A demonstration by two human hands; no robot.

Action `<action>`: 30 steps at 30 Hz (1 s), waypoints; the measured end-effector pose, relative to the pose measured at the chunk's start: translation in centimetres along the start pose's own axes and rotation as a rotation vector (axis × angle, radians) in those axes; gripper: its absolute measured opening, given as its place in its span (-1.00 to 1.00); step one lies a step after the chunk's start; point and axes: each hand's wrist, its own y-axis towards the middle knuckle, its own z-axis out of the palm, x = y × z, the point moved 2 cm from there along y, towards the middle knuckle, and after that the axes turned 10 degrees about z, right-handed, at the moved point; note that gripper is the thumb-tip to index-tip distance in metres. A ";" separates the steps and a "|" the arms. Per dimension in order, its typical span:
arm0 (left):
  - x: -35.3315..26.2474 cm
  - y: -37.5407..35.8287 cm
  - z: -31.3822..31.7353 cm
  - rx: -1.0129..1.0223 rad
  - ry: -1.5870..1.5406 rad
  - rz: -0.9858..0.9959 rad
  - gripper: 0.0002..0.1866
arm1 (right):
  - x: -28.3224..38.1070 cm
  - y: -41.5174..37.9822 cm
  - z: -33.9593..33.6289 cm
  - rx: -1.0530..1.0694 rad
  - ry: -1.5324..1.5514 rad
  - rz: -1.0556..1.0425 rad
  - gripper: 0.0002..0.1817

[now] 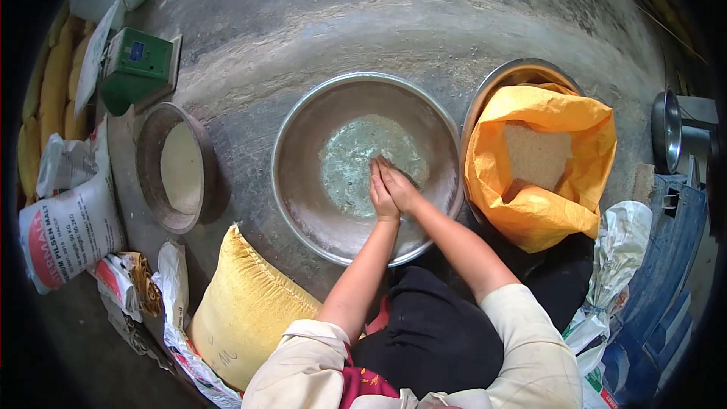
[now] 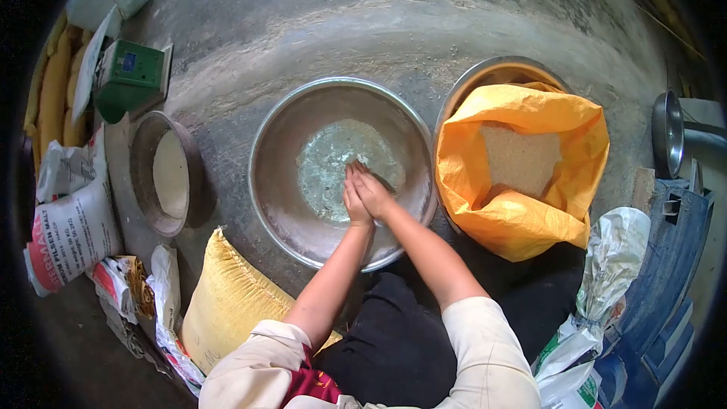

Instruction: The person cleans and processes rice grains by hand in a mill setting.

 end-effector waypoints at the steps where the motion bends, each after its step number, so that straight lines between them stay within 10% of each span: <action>1: -0.3 0.0 0.2 -0.071 -0.176 -0.073 -0.38 | -0.3 -0.2 0.5 -0.004 0.002 -0.001 -0.30; 4: -1.6 0.0 0.8 -0.195 -0.528 -0.254 -0.36 | -1.2 -0.9 1.4 0.008 0.863 0.216 -0.26; 11: -7.7 -0.4 0.6 -0.321 -0.673 -0.352 -0.37 | 3.8 -3.7 1.1 0.053 1.191 0.315 -0.27; 23: -21.6 -3.1 5.2 -0.124 -0.656 -0.070 -0.37 | 15.5 -11.9 -4.8 0.043 1.024 -0.021 -0.38; 30: -26.9 -4.4 14.7 0.195 -0.485 0.115 -0.36 | 20.2 -18.8 -13.9 -0.301 0.877 -0.329 -0.41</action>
